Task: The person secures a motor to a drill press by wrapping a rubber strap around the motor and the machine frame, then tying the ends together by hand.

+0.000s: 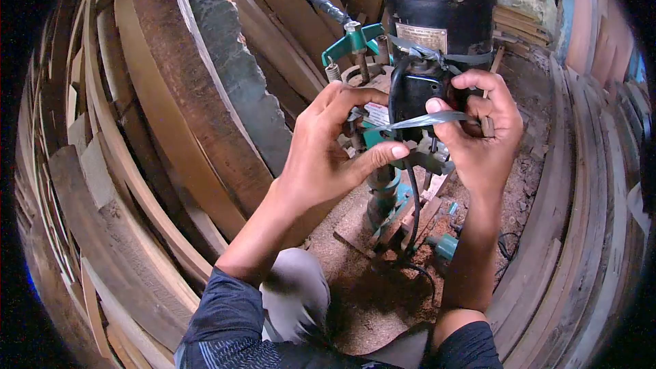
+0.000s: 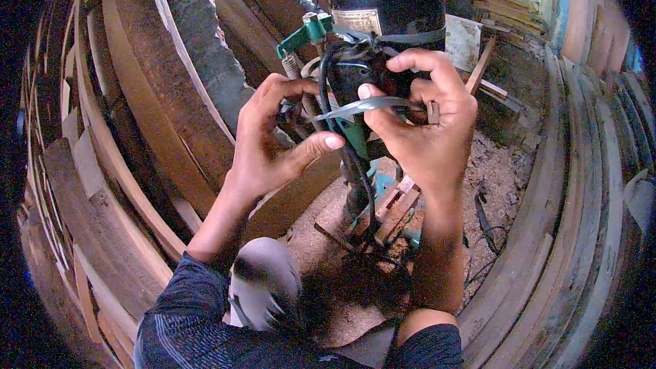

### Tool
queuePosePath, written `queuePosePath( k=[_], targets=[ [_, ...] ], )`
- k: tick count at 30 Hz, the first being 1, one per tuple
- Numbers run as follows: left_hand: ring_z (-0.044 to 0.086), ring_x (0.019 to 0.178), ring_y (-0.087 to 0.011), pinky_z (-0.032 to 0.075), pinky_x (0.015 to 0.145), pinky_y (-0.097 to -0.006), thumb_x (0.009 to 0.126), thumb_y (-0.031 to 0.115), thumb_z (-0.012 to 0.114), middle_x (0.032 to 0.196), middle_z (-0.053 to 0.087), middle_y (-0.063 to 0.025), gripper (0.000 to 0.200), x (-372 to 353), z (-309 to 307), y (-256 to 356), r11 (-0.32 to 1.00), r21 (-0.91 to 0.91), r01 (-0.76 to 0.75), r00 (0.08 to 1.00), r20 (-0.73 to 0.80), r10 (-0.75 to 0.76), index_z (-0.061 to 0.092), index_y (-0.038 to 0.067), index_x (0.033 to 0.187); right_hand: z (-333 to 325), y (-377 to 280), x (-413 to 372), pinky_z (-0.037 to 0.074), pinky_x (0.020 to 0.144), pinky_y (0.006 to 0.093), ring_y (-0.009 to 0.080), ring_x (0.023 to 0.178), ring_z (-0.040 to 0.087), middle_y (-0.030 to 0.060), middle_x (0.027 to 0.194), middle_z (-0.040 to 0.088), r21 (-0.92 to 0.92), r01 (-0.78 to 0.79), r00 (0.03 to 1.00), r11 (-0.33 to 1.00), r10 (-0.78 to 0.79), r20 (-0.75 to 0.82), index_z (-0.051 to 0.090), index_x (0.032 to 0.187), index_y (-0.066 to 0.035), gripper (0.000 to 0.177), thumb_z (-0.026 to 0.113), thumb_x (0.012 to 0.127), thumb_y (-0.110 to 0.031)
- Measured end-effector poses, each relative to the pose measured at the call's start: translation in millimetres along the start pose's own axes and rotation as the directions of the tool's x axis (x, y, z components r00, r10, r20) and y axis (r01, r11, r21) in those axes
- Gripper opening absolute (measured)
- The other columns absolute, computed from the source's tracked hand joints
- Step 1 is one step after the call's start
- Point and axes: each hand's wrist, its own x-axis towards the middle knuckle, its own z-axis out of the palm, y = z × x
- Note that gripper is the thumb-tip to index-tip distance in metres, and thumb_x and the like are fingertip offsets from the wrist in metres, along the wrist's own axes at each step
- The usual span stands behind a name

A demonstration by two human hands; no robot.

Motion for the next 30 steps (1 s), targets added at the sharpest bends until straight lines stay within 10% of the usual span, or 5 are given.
queuePosePath(
  k=[5, 11, 16, 23, 30],
  targets=[
    [0.056, 0.086, -0.0171, 0.045, 0.077, -0.0296, 0.077, 0.036, 0.077, 0.094, 0.058, -0.0083, 0.062, -7, 3, -6, 0.95, -0.276, 0.147, 0.989, 0.039, -0.141, 0.058, 0.0, 0.123, 0, -4, 0, 0.037, 0.052, 0.0185, -0.001, 0.059, 0.051, -0.0032, 0.068, 0.063, 0.025, -0.006, 1.0, 1.0, 0.006, -0.019, 0.062, 0.103, -0.003, 0.033, 0.081, 0.076, -0.002],
    [0.071, 0.074, -0.0359, 0.061, 0.07, -0.041, 0.097, 0.06, 0.035, 0.093, 0.068, -0.0282, 0.076, -17, -10, -12, -0.111, -0.776, 0.621, 0.738, 0.626, -0.253, 0.055, -0.01, 0.118, 1, -3, 2, 0.032, 0.049, 0.0181, -0.0021, 0.056, 0.047, -0.0041, 0.064, 0.059, -0.029, 0.007, 1.0, 1.0, -0.008, -0.03, 0.063, 0.1, -0.004, 0.031, 0.082, 0.076, -0.003],
    [0.066, 0.065, -0.0135, 0.056, 0.061, -0.0274, 0.09, 0.005, 0.072, 0.078, 0.067, -0.0063, 0.018, -15, 2, 5, 0.454, -0.664, 0.594, 0.802, 0.446, -0.398, 0.058, 0.002, 0.1, -2, -7, 3, 0.031, 0.049, 0.0177, -0.0024, 0.053, 0.046, -0.0056, 0.06, 0.057, -0.022, -0.037, 0.999, 0.999, 0.037, 0.01, 0.063, 0.099, -0.005, 0.029, 0.081, 0.076, -0.003],
    [0.059, 0.079, -0.0066, 0.048, 0.071, -0.024, 0.081, 0.01, 0.085, 0.084, 0.059, 0.0003, 0.031, -16, 36, 4, 0.662, -0.615, 0.428, 0.892, 0.169, -0.42, 0.056, 0.005, 0.089, -5, -14, 6, 0.031, 0.049, 0.0168, -0.0027, 0.054, 0.046, -0.0047, 0.061, 0.058, -0.049, -0.056, 0.997, 0.997, 0.059, 0.042, 0.063, 0.099, -0.004, 0.029, 0.081, 0.076, -0.002],
    [0.066, 0.095, -0.0204, 0.052, 0.084, -0.0312, 0.095, 0.022, 0.057, 0.102, 0.069, -0.0113, 0.021, -19, 38, -6, 0.179, -0.832, 0.524, 0.818, 0.433, -0.38, 0.059, 0.004, 0.106, -6, -10, 8, 0.028, 0.049, 0.0177, -0.003, 0.055, 0.044, -0.0052, 0.064, 0.057, -0.053, -0.03, 0.998, 0.998, 0.033, 0.06, 0.063, 0.099, -0.005, 0.029, 0.081, 0.077, -0.004]
  ],
)
